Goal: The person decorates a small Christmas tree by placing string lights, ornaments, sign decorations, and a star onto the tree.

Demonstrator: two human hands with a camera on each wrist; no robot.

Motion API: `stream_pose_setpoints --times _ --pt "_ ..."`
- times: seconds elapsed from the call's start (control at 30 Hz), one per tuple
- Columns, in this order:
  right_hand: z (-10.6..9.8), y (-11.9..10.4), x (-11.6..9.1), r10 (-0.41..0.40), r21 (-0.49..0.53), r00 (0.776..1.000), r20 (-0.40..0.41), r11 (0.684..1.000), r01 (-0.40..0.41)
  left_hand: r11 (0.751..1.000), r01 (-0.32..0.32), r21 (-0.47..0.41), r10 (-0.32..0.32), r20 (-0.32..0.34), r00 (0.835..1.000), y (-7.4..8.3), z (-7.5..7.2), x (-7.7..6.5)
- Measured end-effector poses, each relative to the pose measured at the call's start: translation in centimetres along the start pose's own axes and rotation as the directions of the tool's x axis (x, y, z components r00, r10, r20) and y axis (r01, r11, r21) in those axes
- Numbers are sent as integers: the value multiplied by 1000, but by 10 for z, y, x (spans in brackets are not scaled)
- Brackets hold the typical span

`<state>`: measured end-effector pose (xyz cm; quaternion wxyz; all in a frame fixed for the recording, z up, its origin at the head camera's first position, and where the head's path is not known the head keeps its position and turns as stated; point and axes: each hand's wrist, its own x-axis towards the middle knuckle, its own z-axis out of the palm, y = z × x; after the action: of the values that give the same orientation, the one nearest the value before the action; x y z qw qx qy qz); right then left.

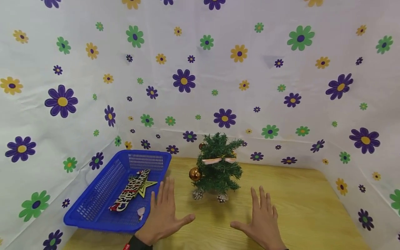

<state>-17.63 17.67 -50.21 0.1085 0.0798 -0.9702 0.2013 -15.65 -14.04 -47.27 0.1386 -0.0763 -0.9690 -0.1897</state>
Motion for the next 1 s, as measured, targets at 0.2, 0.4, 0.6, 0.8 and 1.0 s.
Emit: stream_pose_setpoints --times 0.2,0.4,0.6,0.8,1.0 --pt "-8 14 -8 52 -5 999 1 999 -52 996 11 86 -20 102 995 -27 -35 28" --pt "-18 22 -12 94 -3 995 13 996 -94 981 40 189 -79 202 976 -84 -77 66" --pt "-19 24 -15 97 2 995 11 995 -97 968 -216 129 125 499 858 -112 -59 83" --pt "-10 19 -14 70 -1 998 -6 998 -70 928 -327 179 145 634 760 -127 -27 72" --pt "-7 15 -15 73 18 997 13 997 -73 900 -384 207 187 614 767 -144 -18 50"
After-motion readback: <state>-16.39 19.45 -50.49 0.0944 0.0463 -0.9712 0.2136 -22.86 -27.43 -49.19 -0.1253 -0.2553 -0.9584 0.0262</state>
